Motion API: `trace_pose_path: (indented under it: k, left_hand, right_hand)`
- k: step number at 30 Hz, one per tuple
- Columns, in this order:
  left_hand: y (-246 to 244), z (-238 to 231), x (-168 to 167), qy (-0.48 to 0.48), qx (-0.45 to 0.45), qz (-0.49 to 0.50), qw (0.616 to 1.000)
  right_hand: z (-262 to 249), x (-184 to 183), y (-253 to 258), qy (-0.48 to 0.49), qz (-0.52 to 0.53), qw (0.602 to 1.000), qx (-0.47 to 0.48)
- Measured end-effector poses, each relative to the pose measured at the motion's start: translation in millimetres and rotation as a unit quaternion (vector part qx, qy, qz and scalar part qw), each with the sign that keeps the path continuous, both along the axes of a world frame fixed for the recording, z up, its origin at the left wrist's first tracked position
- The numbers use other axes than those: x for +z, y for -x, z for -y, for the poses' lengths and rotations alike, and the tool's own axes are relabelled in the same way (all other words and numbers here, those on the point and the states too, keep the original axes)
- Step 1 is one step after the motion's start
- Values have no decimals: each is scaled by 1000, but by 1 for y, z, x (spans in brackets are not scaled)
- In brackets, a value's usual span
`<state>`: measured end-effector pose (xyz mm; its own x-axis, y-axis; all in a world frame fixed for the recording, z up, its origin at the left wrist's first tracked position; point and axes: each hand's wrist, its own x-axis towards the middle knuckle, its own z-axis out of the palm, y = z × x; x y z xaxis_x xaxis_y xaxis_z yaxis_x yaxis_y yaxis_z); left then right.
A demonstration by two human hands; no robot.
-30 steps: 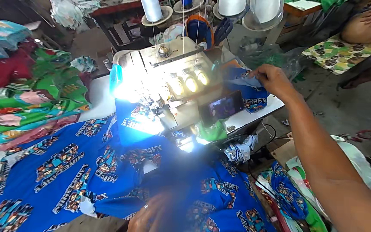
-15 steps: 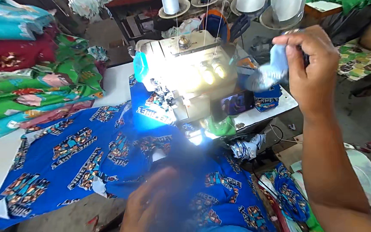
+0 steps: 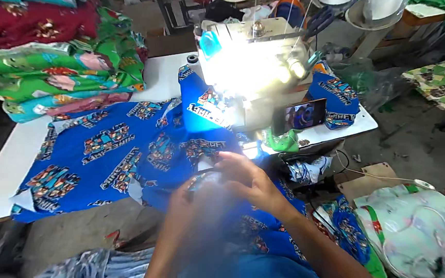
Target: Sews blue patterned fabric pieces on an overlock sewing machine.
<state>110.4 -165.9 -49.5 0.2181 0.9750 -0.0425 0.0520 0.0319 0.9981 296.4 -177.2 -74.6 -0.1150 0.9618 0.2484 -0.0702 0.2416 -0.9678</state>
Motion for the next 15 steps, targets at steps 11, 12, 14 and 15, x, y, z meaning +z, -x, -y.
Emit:
trace_pose_path:
  k: [11,12,14,15]
  left_hand:
    - [21,-18,-9,44,51,7,998]
    - [21,-20,-9,47,53,11,997]
    - [23,-22,-11,41,48,17,998]
    - [23,-24,-11,40,42,19,998]
  right_hand:
    - [-3,-13,13,94,-41,995,-8]
    - [-4,-12,13,90,-36,995,-7]
    - [-5,-10,13,86,-29,996,-5]
    - [-5,-9,14,83,-25,996,-6]
